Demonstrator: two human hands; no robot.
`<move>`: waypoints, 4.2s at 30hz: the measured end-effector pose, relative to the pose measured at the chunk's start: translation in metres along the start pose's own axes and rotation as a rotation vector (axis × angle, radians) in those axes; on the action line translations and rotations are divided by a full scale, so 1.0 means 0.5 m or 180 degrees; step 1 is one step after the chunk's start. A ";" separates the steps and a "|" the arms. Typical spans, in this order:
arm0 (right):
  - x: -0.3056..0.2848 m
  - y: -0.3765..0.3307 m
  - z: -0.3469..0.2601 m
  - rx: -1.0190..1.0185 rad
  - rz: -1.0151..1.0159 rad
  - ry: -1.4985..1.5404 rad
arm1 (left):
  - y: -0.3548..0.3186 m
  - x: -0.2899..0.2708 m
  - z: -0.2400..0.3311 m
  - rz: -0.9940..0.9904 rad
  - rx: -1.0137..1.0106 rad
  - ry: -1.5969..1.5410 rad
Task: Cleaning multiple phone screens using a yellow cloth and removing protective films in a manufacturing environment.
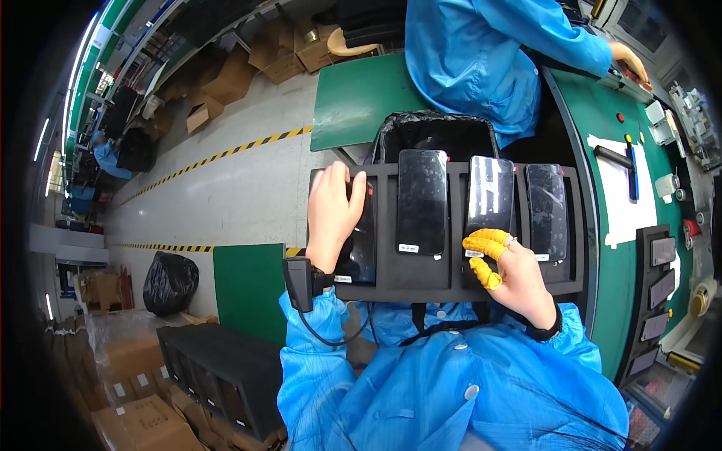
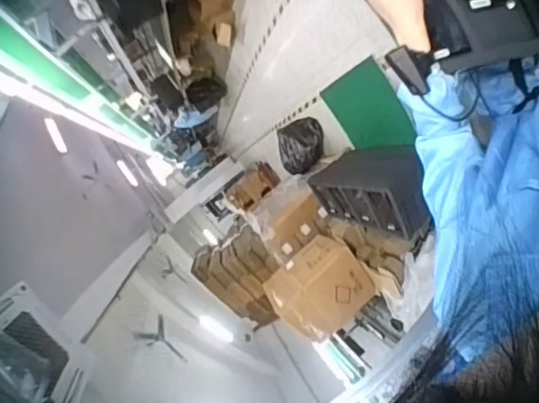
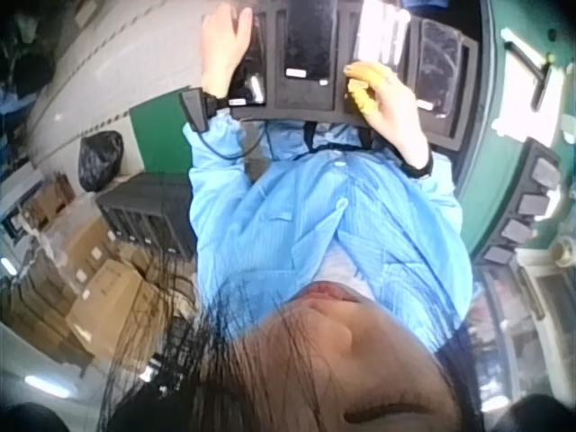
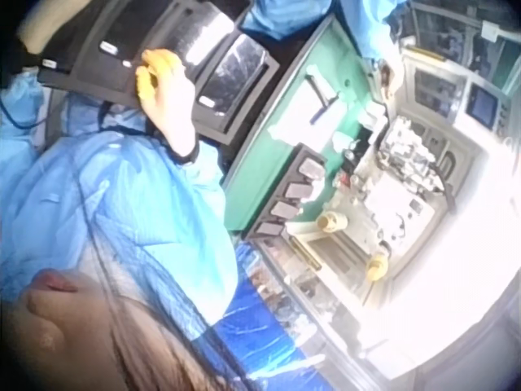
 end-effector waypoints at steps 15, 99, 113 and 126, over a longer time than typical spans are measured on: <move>0.129 0.404 -0.028 -0.0011 -0.0825 -0.1193 | -0.200 -0.059 0.075 -0.0587 0.0393 0.0621; -0.202 -0.005 -0.002 -0.1980 -0.1263 0.1442 | -0.265 0.059 0.405 0.1155 0.3295 -0.0576; -0.275 0.118 0.342 0.0763 -0.0725 -0.0504 | -0.162 0.265 0.526 -0.1075 0.1932 -0.0117; -0.211 0.048 0.256 0.0525 0.0197 -0.2424 | -0.170 0.274 0.523 -0.1014 0.1856 -0.0042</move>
Point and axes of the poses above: each hand's wrist, its own y-axis towards the middle knuckle, its own x-axis out of the palm, z = x × y, the point moved 5 cm from there along y, towards the middle knuckle, and after that the axes turned 3 degrees about -z, right-handed, at the moved point
